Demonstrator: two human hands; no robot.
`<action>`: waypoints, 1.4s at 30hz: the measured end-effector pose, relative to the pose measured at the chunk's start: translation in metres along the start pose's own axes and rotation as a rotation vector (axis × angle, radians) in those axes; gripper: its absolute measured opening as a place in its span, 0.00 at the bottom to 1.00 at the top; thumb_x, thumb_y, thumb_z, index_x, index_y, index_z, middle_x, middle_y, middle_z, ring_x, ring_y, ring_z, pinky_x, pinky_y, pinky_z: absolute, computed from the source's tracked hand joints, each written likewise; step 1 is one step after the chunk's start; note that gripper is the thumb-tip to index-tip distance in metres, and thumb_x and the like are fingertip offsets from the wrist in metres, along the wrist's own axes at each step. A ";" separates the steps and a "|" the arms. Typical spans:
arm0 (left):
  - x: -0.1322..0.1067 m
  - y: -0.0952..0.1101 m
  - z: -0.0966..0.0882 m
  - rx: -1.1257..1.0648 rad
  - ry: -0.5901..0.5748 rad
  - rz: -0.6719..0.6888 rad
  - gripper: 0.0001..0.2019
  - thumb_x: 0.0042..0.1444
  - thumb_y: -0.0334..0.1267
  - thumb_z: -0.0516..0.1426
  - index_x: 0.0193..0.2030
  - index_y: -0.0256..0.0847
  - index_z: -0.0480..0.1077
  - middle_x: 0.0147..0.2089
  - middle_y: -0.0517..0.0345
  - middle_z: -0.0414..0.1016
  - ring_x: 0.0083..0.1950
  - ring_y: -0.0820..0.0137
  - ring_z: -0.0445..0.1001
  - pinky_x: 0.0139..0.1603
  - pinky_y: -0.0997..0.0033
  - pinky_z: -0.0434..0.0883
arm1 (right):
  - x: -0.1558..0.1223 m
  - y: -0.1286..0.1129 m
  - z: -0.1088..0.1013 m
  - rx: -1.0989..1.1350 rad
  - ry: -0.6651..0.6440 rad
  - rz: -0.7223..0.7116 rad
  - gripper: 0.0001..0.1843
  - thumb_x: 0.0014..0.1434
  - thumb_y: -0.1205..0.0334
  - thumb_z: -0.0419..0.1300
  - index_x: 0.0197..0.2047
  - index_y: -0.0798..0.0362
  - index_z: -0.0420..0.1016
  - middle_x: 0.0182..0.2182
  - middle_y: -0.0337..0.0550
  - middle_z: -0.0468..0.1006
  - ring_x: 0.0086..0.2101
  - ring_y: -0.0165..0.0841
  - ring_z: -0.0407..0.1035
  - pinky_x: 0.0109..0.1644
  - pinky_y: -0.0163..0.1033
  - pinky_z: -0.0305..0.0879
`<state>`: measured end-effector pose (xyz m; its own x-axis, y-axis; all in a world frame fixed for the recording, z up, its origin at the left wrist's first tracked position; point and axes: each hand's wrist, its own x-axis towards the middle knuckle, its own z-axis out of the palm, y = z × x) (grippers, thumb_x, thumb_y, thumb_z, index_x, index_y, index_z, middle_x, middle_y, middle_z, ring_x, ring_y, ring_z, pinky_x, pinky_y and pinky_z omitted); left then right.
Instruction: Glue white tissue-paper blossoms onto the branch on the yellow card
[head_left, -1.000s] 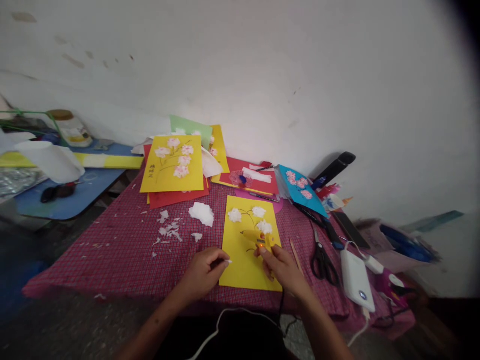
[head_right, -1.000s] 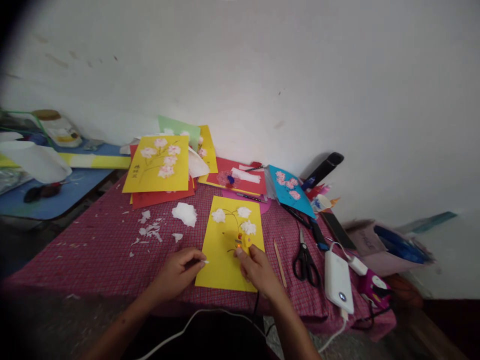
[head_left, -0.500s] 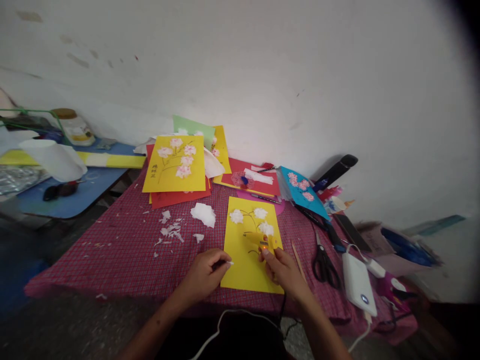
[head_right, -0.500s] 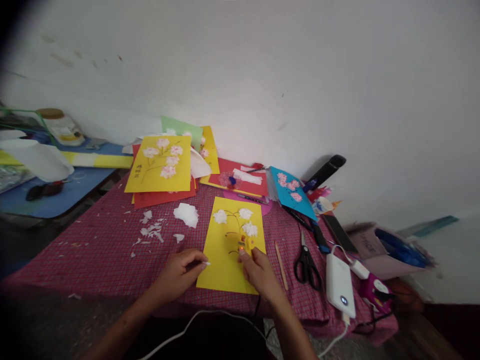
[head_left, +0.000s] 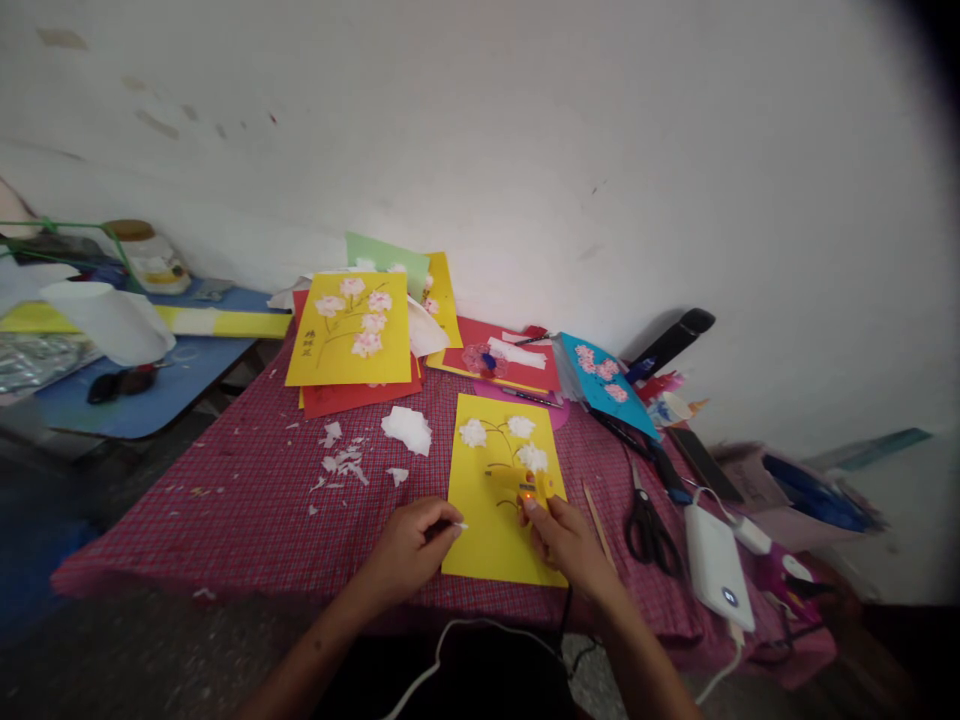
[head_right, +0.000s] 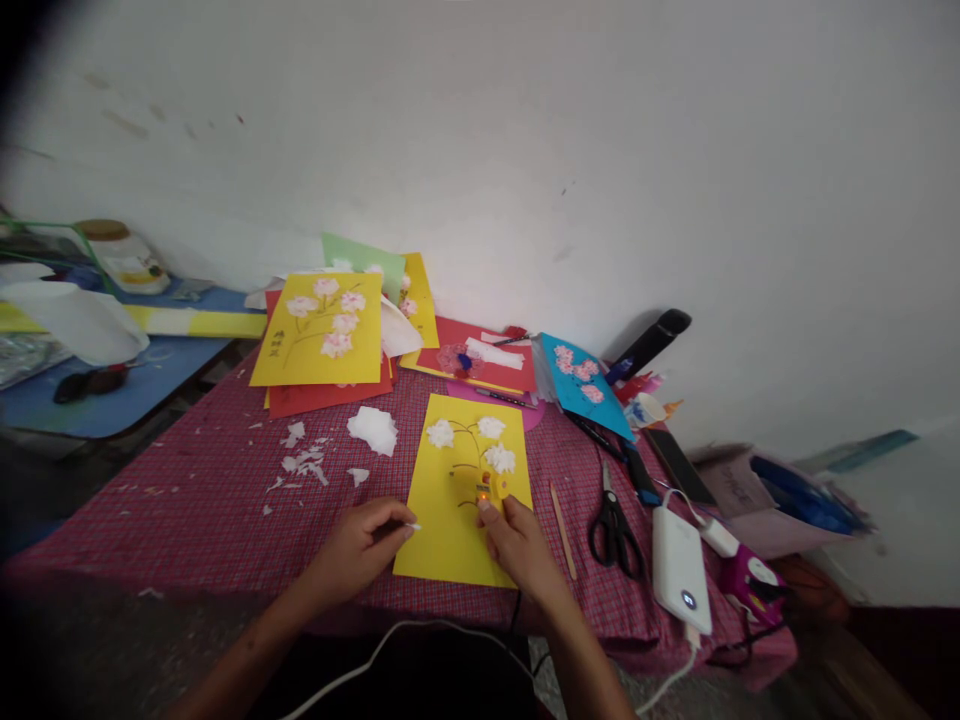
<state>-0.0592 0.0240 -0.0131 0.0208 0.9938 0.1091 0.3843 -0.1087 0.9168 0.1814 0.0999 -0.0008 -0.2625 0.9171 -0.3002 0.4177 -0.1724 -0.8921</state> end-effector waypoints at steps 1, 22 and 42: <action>0.000 0.000 0.000 0.004 -0.002 0.001 0.06 0.61 0.34 0.56 0.40 0.43 0.75 0.39 0.59 0.79 0.41 0.69 0.76 0.44 0.70 0.69 | 0.000 0.001 0.000 -0.002 0.000 -0.002 0.27 0.60 0.34 0.55 0.32 0.53 0.71 0.15 0.32 0.63 0.17 0.26 0.55 0.20 0.33 0.47; 0.000 0.004 -0.002 0.001 -0.012 -0.017 0.07 0.61 0.36 0.55 0.39 0.43 0.75 0.39 0.58 0.80 0.42 0.68 0.76 0.44 0.69 0.69 | 0.000 -0.004 0.001 -0.114 0.018 -0.067 0.24 0.62 0.39 0.54 0.27 0.49 0.62 0.17 0.33 0.64 0.19 0.28 0.59 0.22 0.34 0.52; -0.001 0.003 -0.002 -0.011 -0.019 -0.016 0.07 0.62 0.36 0.55 0.40 0.43 0.75 0.39 0.58 0.79 0.42 0.68 0.76 0.45 0.69 0.69 | 0.002 -0.006 0.000 -0.062 -0.012 -0.041 0.25 0.60 0.37 0.57 0.27 0.48 0.58 0.18 0.31 0.60 0.19 0.27 0.55 0.21 0.34 0.49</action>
<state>-0.0598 0.0225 -0.0096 0.0326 0.9957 0.0871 0.3742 -0.0929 0.9227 0.1780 0.1028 0.0038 -0.2909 0.9183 -0.2684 0.4594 -0.1121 -0.8811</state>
